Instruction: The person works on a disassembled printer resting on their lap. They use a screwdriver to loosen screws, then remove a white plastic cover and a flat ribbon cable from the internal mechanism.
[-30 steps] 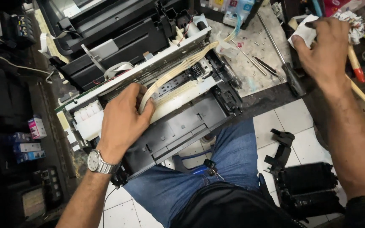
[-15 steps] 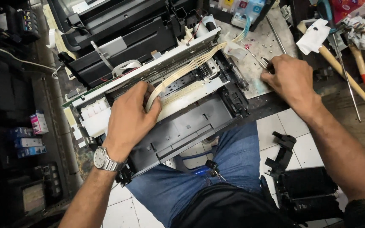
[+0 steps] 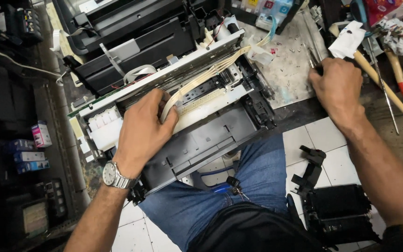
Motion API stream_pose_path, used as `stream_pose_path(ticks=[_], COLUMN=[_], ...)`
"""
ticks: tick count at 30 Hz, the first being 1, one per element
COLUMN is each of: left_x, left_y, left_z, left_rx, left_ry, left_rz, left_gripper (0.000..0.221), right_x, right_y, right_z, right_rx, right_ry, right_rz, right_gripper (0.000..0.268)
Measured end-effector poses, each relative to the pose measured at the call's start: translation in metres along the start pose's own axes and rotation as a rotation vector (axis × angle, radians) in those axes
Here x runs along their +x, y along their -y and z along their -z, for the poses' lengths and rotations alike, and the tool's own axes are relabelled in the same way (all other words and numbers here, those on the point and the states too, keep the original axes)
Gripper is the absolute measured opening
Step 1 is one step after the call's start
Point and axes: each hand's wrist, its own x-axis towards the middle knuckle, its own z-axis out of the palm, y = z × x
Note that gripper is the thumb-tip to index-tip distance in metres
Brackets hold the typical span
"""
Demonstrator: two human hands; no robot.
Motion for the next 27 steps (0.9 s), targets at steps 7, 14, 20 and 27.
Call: stream_pose_path(ticks=[7, 14, 20, 27], left_x=[-0.001, 0.002, -0.001, 0.000], left_y=[0.000, 0.001, 0.002, 0.001], left_z=[0.000, 0.000, 0.003, 0.001], left_rx=[-0.012, -0.021, -0.088, -0.067], left_ry=[-0.011, -0.007, -0.042, -0.037], left_rz=[-0.010, -0.010, -0.039, -0.034], left_gripper=[0.015, 0.014, 0.017, 0.015], right_x=[0.013, -0.009, -0.006, 0.002], right_y=[0.000, 0.083, 0.090, 0.051], right_z=[-0.001, 0.074, 0.052, 0.031], right_rx=[-0.054, 0.589, 0.524, 0.278], right_ry=[-0.064, 0.270, 0.321, 0.266], right_rz=[0.034, 0.119, 0.050, -0.061], right_gripper=[0.032, 0.028, 0.039, 0.043])
